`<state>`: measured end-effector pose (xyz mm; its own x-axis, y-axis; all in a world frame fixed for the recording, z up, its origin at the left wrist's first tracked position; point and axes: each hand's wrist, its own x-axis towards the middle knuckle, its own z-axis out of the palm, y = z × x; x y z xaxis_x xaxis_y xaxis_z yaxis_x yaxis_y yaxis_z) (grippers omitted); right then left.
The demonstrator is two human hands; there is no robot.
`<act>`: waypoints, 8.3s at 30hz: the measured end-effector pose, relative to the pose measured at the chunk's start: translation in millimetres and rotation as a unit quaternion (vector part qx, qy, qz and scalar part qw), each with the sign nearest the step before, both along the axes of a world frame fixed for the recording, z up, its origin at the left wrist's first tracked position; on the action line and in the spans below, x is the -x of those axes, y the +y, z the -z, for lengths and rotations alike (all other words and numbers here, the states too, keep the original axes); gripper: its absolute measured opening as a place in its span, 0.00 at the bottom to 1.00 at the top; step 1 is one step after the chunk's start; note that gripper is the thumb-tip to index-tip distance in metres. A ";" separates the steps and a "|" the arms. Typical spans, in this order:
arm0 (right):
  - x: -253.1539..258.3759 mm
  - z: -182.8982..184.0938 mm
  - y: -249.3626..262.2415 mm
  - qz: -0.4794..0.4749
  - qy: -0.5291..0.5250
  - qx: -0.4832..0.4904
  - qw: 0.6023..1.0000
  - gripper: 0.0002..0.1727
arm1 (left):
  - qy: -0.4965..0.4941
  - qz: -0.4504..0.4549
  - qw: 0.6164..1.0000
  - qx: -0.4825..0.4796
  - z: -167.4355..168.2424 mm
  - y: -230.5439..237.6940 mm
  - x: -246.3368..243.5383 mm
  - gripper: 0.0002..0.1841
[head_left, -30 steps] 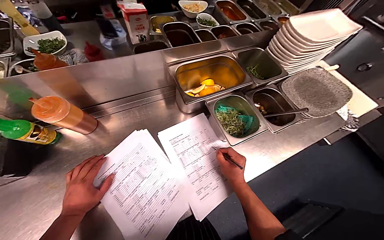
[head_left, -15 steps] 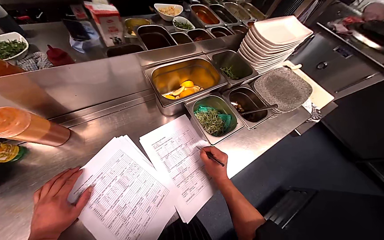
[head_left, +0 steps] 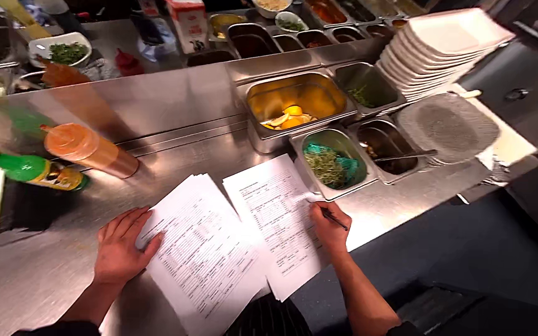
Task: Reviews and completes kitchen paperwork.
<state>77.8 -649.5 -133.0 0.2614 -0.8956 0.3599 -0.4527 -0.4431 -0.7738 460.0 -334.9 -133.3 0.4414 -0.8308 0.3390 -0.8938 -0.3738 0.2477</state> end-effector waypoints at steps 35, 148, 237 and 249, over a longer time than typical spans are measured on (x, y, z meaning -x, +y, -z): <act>-4.0 3.0 -1.0 0.038 -0.060 -0.027 0.997 0.06 | 0.012 0.008 1.000 0.012 5.4 0.7 -1.9 0.40; -126.1 -1.8 168.4 -0.338 -0.016 0.107 0.935 0.06 | 0.036 -0.011 0.999 -0.001 -8.3 -4.0 5.2 0.35; -101.5 -3.6 171.3 -0.353 -0.020 0.123 0.927 0.05 | 0.034 -0.010 0.999 -0.006 -7.8 -4.0 6.7 0.35; -103.8 -2.4 170.1 -0.349 -0.018 0.124 0.929 0.06 | 0.025 -0.008 1.000 0.000 -7.7 -4.3 5.7 0.36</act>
<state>181.6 -479.5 -130.6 0.7314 -0.3999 0.5524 0.0362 -0.7861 -0.6170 454.3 -339.2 -125.6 0.4700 -0.8243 0.3157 -0.8748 -0.3874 0.2910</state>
